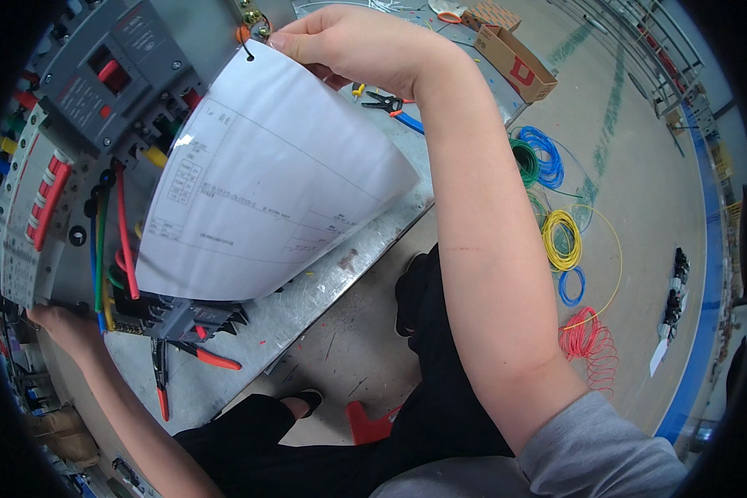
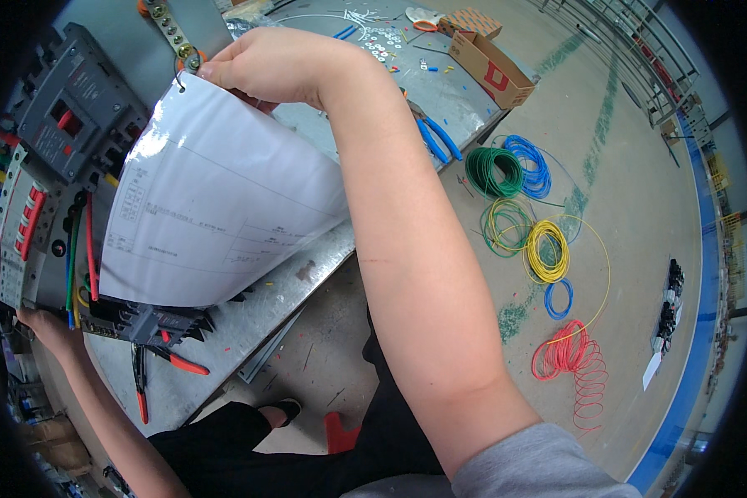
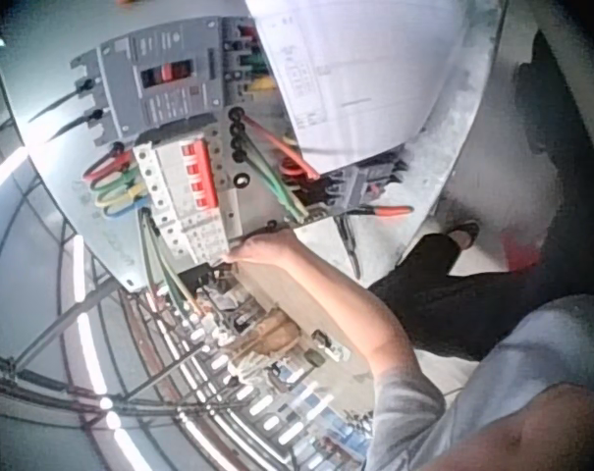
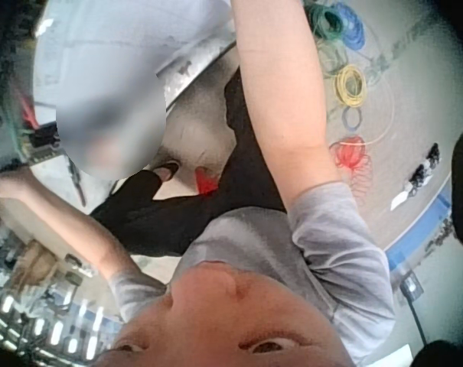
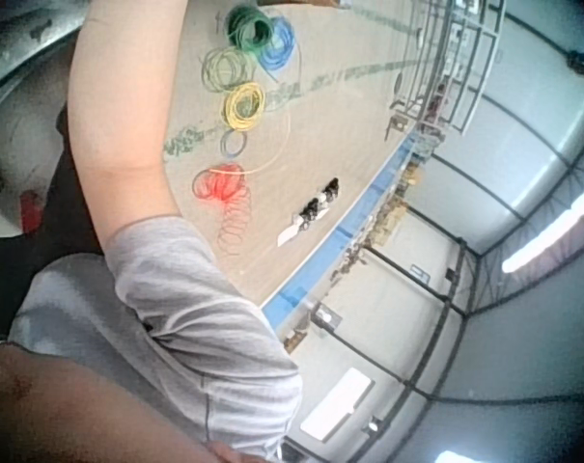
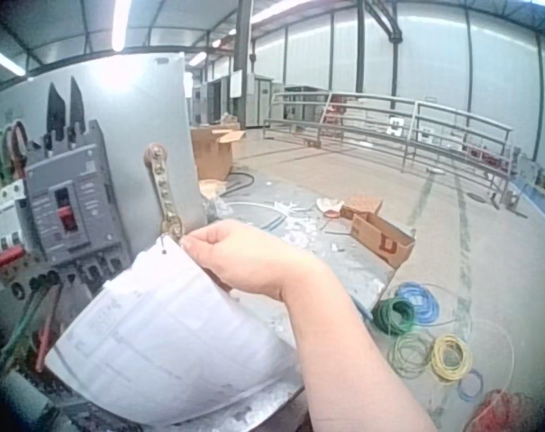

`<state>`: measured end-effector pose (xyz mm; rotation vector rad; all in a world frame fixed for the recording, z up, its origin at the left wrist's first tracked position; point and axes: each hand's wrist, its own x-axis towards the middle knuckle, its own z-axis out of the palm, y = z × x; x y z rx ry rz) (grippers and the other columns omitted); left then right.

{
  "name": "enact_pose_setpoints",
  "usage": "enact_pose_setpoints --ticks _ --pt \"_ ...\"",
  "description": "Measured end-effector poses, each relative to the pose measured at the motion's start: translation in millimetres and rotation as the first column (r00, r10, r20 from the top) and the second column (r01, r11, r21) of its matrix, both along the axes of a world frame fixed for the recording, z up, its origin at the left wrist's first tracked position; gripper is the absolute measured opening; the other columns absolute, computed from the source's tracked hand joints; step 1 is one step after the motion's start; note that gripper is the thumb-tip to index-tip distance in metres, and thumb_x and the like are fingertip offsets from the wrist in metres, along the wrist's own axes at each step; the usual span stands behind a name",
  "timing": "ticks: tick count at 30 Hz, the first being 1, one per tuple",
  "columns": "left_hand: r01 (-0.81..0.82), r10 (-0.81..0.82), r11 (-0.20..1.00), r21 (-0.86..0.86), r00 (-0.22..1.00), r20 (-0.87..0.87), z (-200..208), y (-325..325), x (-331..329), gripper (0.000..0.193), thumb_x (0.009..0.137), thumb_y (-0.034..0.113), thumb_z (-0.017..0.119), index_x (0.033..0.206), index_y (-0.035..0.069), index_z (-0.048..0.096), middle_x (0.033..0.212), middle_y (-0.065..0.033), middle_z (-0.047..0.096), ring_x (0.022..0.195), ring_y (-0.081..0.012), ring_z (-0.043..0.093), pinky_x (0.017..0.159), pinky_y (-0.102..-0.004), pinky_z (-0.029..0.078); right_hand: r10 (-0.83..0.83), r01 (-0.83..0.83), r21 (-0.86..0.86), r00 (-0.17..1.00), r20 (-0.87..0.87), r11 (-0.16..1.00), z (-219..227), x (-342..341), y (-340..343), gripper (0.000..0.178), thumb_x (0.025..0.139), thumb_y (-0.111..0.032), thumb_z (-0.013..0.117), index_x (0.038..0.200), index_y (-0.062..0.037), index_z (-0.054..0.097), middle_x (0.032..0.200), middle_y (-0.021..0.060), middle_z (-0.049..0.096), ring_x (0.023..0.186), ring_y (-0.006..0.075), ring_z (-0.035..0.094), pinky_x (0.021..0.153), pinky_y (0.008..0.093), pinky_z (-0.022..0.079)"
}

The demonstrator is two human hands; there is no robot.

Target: The person threads colored wires through holes in a metal plate, then lifts the plate to reveal an electrical panel with circuit breakers. They continue inserting and arranging wires into the panel while referencing a paper document.

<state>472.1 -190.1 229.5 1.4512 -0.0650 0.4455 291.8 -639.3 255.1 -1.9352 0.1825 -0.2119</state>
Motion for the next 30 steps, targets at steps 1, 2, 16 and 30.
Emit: enact_pose_setpoints --ticks 1,2,16,30 --pt "-0.003 0.002 1.000 0.021 1.000 0.010 -1.3 3.4 2.3 0.068 0.112 0.059 0.037 0.157 0.009 0.043 0.162 -0.0160 0.047 0.147 -0.0341 0.047 0.121 -0.0461 0.037 -0.008 0.008 -0.003 1.000 -0.006 1.000 0.6 0.2 0.8 0.039 0.104 -0.037 0.064 0.124 -0.0087 0.081 0.108 0.0081 0.078 0.093 0.0194 0.072 0.092 0.0383 0.058" --pt "-0.005 0.004 0.999 0.041 1.000 0.020 -2.6 8.1 5.7 0.068 0.112 0.059 0.037 0.157 0.009 0.043 0.162 -0.0161 0.047 0.147 -0.0342 0.046 0.121 -0.0459 0.037 -0.016 0.016 -0.006 1.000 -0.011 1.000 1.1 0.1 2.0 0.039 0.104 -0.037 0.064 0.124 -0.0088 0.081 0.108 0.0081 0.079 0.092 0.0194 0.072 0.092 0.0380 0.058" --pt "0.054 -0.055 0.995 -0.082 0.998 -0.010 0.1 3.2 -1.7 0.065 0.110 0.057 0.043 0.155 0.010 0.047 0.156 -0.0139 0.052 0.143 -0.0322 0.050 0.120 -0.0476 0.038 0.032 -0.040 -0.099 0.996 -0.078 0.994 5.8 -5.7 -5.4 0.034 0.108 -0.036 0.059 0.111 -0.0081 0.078 0.090 -0.0041 0.067 0.082 0.0100 0.055 0.078 0.0311 0.049" --pt "0.136 -0.156 0.982 0.130 0.975 0.159 -24.7 12.2 6.1 0.050 0.113 0.046 0.048 0.124 -0.001 0.061 0.121 -0.0080 0.063 0.113 -0.0176 0.059 0.101 -0.0376 0.045 0.047 -0.046 -0.107 0.999 0.009 0.993 23.5 -16.5 -3.7 0.029 0.106 -0.023 0.058 0.084 -0.0044 0.059 0.073 -0.0054 0.050 0.073 0.0082 0.048 0.068 0.0309 0.043"
